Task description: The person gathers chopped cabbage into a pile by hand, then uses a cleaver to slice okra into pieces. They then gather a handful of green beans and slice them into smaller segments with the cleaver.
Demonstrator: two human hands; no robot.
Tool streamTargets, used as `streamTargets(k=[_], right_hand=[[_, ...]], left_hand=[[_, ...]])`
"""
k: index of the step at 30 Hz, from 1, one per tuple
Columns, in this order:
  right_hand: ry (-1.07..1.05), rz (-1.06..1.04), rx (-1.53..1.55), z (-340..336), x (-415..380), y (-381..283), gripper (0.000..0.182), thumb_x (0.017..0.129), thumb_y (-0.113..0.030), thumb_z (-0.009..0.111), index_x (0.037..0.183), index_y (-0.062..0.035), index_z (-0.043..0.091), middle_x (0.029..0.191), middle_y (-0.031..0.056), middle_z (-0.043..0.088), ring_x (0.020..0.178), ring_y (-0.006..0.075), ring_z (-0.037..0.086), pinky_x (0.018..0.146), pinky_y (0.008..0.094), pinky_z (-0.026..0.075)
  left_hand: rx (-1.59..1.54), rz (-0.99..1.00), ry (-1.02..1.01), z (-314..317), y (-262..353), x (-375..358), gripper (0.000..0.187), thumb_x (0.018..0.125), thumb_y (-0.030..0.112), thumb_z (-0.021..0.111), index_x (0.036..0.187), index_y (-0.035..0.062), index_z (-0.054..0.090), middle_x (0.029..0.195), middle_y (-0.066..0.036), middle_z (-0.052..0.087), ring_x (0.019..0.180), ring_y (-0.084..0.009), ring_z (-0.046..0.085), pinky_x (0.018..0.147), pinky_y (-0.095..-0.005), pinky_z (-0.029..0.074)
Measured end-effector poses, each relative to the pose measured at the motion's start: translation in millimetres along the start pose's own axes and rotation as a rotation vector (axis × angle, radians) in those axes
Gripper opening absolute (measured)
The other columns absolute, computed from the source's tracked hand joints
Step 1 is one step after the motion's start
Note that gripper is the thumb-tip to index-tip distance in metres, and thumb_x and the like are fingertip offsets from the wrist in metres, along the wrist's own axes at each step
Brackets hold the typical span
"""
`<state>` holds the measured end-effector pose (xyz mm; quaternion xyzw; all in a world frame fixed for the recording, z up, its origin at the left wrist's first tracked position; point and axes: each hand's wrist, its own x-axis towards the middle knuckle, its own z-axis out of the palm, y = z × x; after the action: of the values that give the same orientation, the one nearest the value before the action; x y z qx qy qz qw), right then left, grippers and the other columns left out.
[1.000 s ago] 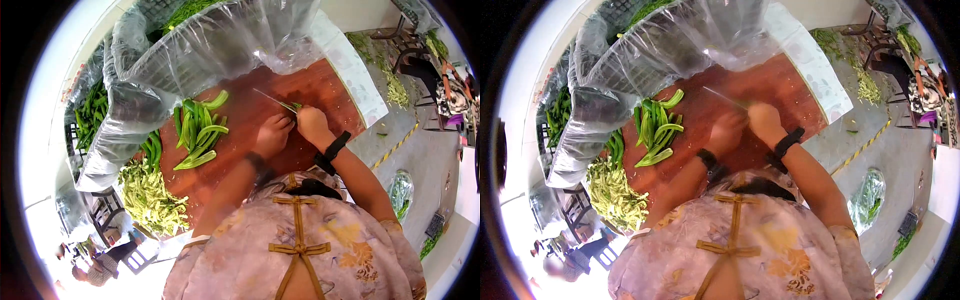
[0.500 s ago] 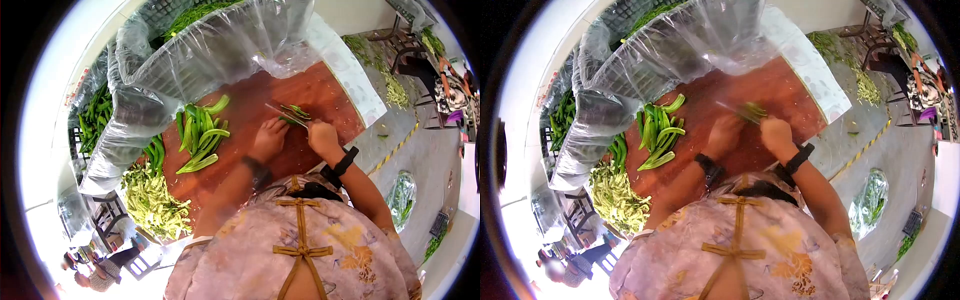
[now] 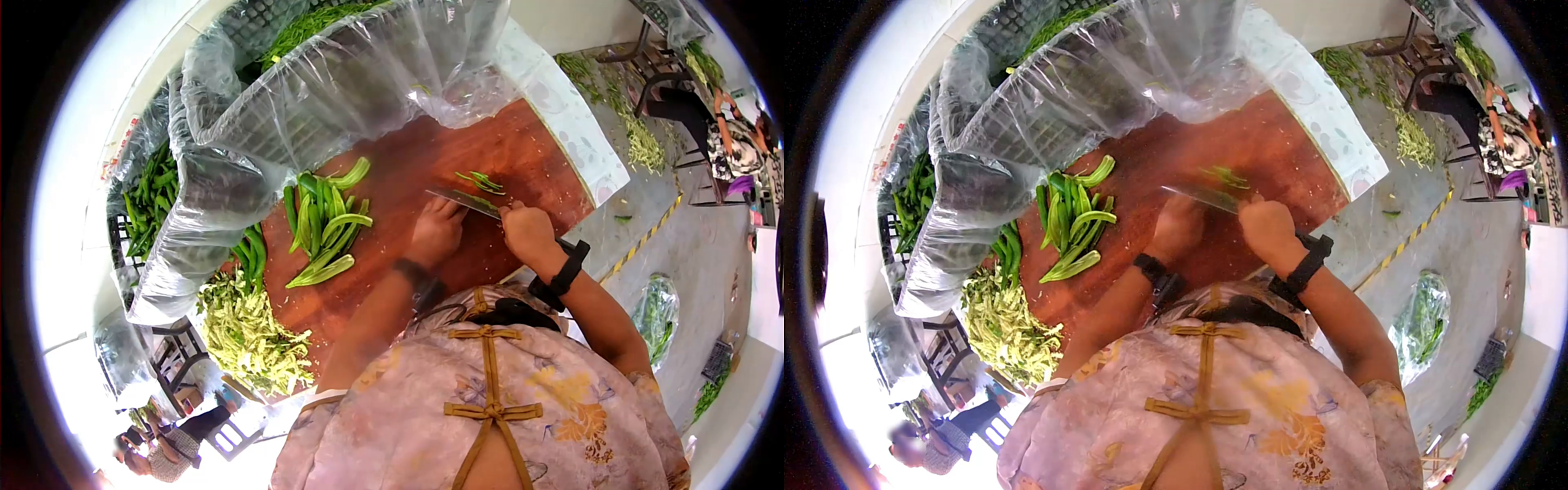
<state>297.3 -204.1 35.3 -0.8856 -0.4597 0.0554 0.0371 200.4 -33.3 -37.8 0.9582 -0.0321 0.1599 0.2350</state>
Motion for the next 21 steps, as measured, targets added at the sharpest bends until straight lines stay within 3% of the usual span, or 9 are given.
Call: streamTargets(k=[5, 11, 17, 21], right_hand=[[-0.035, -0.017, 0.030, 7.3, 11.7, -3.3, 0.011, 0.076, -0.008, 0.050, 0.079, -0.0022, 0.059, 0.073, 0.0175, 0.059, 0.062, 0.0344, 0.060, 0.055, 0.0436, 0.049], [0.104, -0.094, 0.127, 19.6, 43.0, -4.4, 0.009, 0.075, -0.007, 0.051, 0.074, -0.0015, 0.058, 0.072, 0.0191, 0.058, 0.063, 0.0362, 0.060, 0.056, 0.0441, 0.049], [0.160, -0.003, 0.163, 27.8, 35.8, 6.7, 0.010, 0.075, -0.008, 0.053, 0.073, -0.0020, 0.060, 0.071, 0.0189, 0.058, 0.064, 0.0376, 0.059, 0.058, 0.0454, 0.048], [0.097, 0.067, 0.149, 20.0, 25.8, 7.2, 0.013, 0.077, -0.012, 0.055, 0.073, -0.0014, 0.060, 0.071, 0.0194, 0.058, 0.066, 0.0379, 0.059, 0.059, 0.0465, 0.048]], left_hand=[[0.017, 0.004, 0.022, -2.3, 1.9, 1.3, 0.039, 0.069, 0.009, 0.057, 0.107, 0.0021, 0.062, 0.113, -0.010, 0.055, 0.112, -0.0283, 0.047, 0.093, -0.0397, 0.040], [-0.009, 0.026, 0.073, -3.0, 1.0, 1.9, 0.036, 0.069, 0.007, 0.056, 0.104, 0.0024, 0.063, 0.112, -0.011, 0.055, 0.110, -0.0288, 0.048, 0.092, -0.0403, 0.040], [0.074, 0.068, 0.108, -14.7, 6.5, -0.1, 0.037, 0.068, 0.006, 0.056, 0.105, 0.0035, 0.062, 0.109, -0.010, 0.056, 0.104, -0.0294, 0.051, 0.087, -0.0403, 0.042], [0.063, -0.003, 0.179, -10.9, 2.4, -2.3, 0.038, 0.068, 0.006, 0.057, 0.105, 0.0038, 0.061, 0.107, -0.009, 0.056, 0.101, -0.0273, 0.051, 0.084, -0.0407, 0.042]])
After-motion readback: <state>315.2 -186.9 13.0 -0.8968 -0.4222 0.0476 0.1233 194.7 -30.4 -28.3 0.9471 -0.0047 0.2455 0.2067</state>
